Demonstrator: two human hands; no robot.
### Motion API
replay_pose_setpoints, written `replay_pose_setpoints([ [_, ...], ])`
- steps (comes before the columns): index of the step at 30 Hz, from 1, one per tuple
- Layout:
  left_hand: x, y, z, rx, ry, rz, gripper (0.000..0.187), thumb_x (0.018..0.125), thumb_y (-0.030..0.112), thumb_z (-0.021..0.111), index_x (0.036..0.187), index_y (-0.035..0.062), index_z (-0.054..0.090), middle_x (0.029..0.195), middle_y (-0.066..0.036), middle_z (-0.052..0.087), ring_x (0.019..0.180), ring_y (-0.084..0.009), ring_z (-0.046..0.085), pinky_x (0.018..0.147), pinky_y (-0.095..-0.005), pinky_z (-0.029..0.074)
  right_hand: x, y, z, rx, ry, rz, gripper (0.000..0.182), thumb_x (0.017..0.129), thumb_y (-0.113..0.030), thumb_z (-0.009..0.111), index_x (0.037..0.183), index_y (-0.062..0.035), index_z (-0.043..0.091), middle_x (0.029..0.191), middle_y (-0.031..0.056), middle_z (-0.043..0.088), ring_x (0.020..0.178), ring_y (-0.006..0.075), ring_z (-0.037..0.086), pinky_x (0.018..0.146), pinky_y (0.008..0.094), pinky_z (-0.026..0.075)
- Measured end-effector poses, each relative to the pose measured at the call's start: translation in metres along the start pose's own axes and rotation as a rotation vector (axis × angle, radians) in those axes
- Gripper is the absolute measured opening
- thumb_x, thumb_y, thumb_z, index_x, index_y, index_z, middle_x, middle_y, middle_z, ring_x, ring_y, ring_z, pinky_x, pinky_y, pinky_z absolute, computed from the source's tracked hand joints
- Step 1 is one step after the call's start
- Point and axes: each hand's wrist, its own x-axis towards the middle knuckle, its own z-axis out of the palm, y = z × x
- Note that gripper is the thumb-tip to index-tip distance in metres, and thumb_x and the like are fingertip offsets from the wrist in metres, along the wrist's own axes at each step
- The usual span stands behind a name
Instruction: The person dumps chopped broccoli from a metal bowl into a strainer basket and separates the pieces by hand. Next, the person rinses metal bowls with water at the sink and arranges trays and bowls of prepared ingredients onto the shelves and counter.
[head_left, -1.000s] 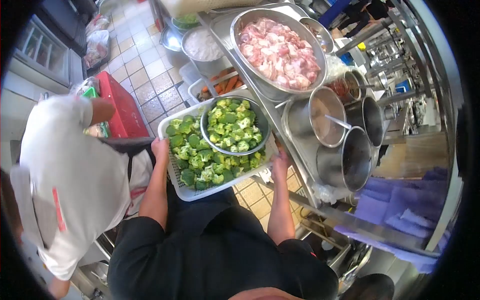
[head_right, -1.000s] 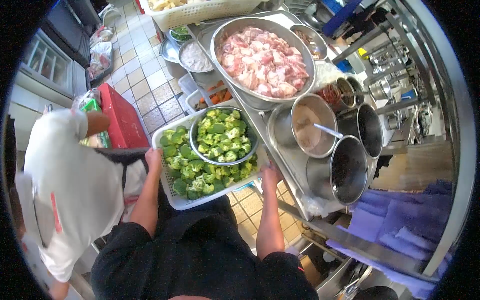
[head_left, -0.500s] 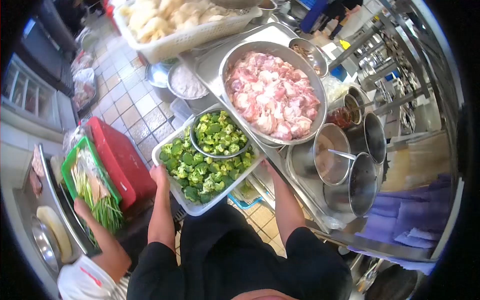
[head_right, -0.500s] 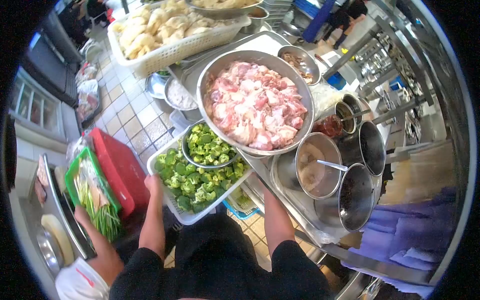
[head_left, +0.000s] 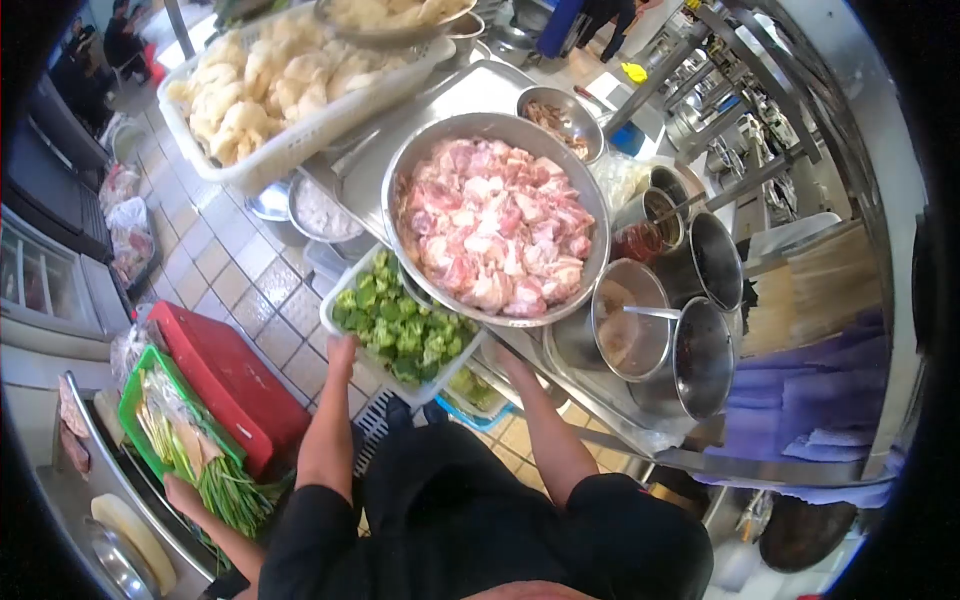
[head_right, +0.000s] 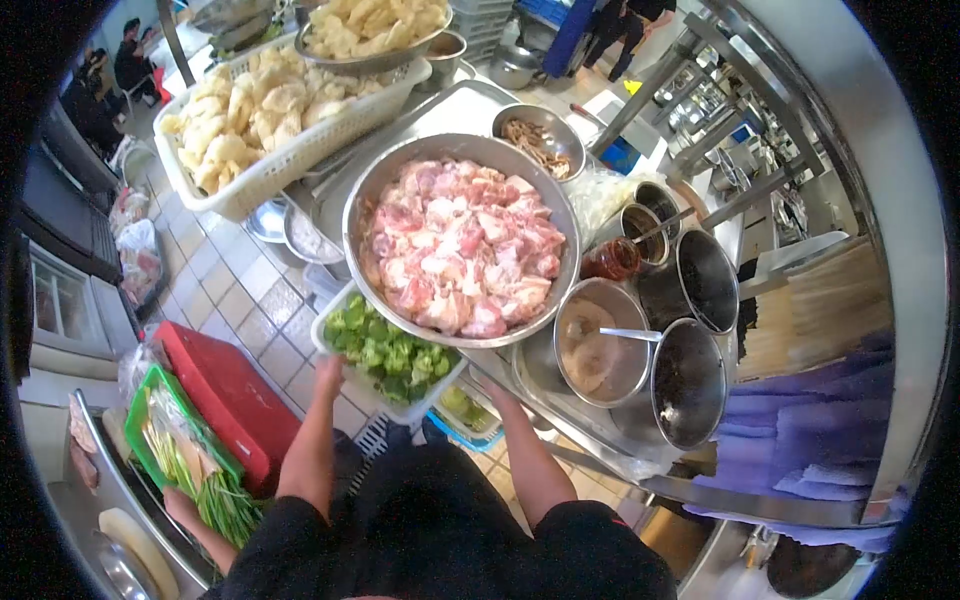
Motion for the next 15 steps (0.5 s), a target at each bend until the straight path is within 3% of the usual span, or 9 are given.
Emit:
replay_pose_setpoints([
  [1, 0.018, -0.042, -0.002, -0.062, -0.09, 0.102, 0.041, 0.077, 0.026, 0.061, 0.107, -0.0001, 0.056, 0.085, -0.011, 0.059, 0.065, -0.0212, 0.056, 0.049, -0.0374, 0.045, -0.025, -0.001, 0.003, -0.046, -0.008, 0.023, 0.043, 0.083, -0.019, 0.064, 0.122, -0.0033, 0.057, 0.115, 0.0113, 0.062, 0.102, 0.0232, 0.06, 0.085, 0.0359, 0.049],
  [3, 0.022, -0.038, 0.012, -0.046, -0.235, 0.052, 0.042, 0.078, 0.029, 0.062, 0.108, 0.0003, 0.055, 0.089, -0.01, 0.059, 0.07, -0.0196, 0.056, 0.052, -0.0378, 0.046, -0.063, -0.006, 0.008, -0.207, -0.026, 0.012, 0.044, 0.083, -0.018, 0.064, 0.123, -0.0029, 0.057, 0.117, 0.0117, 0.062, 0.103, 0.0236, 0.06, 0.086, 0.0359, 0.049],
  [6, 0.019, -0.014, 0.033, 0.156, -0.228, -0.063, 0.043, 0.078, 0.025, 0.064, 0.112, 0.0014, 0.055, 0.092, -0.01, 0.059, 0.078, -0.0188, 0.058, 0.056, -0.0367, 0.048, -0.091, -0.005, 0.011, -0.591, -0.069, -0.25, 0.036, 0.082, -0.016, 0.061, 0.114, -0.0002, 0.063, 0.112, 0.0188, 0.064, 0.102, 0.0289, 0.063, 0.09, 0.036, 0.048],
  [7, 0.045, -0.018, 0.044, 0.166, -0.145, 0.043, 0.045, 0.075, 0.023, 0.067, 0.112, -0.0014, 0.056, 0.093, -0.013, 0.062, 0.079, -0.0215, 0.06, 0.061, -0.0369, 0.049, -0.066, -0.004, 0.018, -0.639, -0.133, -0.276, 0.037, 0.081, -0.019, 0.064, 0.113, -0.0007, 0.063, 0.11, 0.0196, 0.065, 0.101, 0.0313, 0.063, 0.09, 0.0369, 0.049],
  [9, 0.062, -0.051, 0.061, 0.22, -0.039, 0.229, 0.05, 0.07, 0.018, 0.071, 0.111, -0.007, 0.057, 0.094, -0.019, 0.066, 0.082, -0.0269, 0.065, 0.07, -0.0375, 0.051, -0.092, -0.027, 0.034, -0.725, -0.33, -0.239, 0.038, 0.082, -0.021, 0.065, 0.114, -0.0016, 0.063, 0.108, 0.0185, 0.066, 0.1, 0.0299, 0.063, 0.088, 0.0361, 0.049],
  [12, 0.008, 0.012, 0.057, 0.259, 0.077, 0.216, 0.05, 0.074, 0.016, 0.071, 0.114, -0.008, 0.055, 0.1, -0.021, 0.065, 0.09, -0.0271, 0.064, 0.077, -0.0357, 0.05, -0.182, -0.123, 0.065, -0.613, -0.632, -0.277, 0.037, 0.084, -0.018, 0.066, 0.116, -0.0003, 0.06, 0.107, 0.0142, 0.064, 0.097, 0.0237, 0.062, 0.084, 0.0341, 0.05],
  [13, -0.046, 0.062, 0.052, 0.092, 0.067, 0.269, 0.048, 0.078, 0.013, 0.069, 0.119, -0.0066, 0.054, 0.102, -0.018, 0.065, 0.09, -0.0258, 0.064, 0.077, -0.0349, 0.05, -0.213, -0.156, 0.067, -0.585, -0.707, -0.351, 0.036, 0.086, -0.017, 0.065, 0.117, -0.0011, 0.06, 0.107, 0.0136, 0.063, 0.097, 0.023, 0.062, 0.084, 0.0339, 0.049],
  [15, -0.075, 0.095, 0.046, -0.04, -0.02, 0.34, 0.046, 0.08, 0.011, 0.068, 0.12, -0.0053, 0.053, 0.108, -0.017, 0.063, 0.092, -0.0246, 0.063, 0.077, -0.0347, 0.05, -0.25, -0.227, 0.066, -0.536, -0.834, -0.548, 0.033, 0.088, -0.013, 0.063, 0.118, -0.0024, 0.06, 0.108, 0.0129, 0.062, 0.097, 0.0222, 0.061, 0.084, 0.0337, 0.049],
])
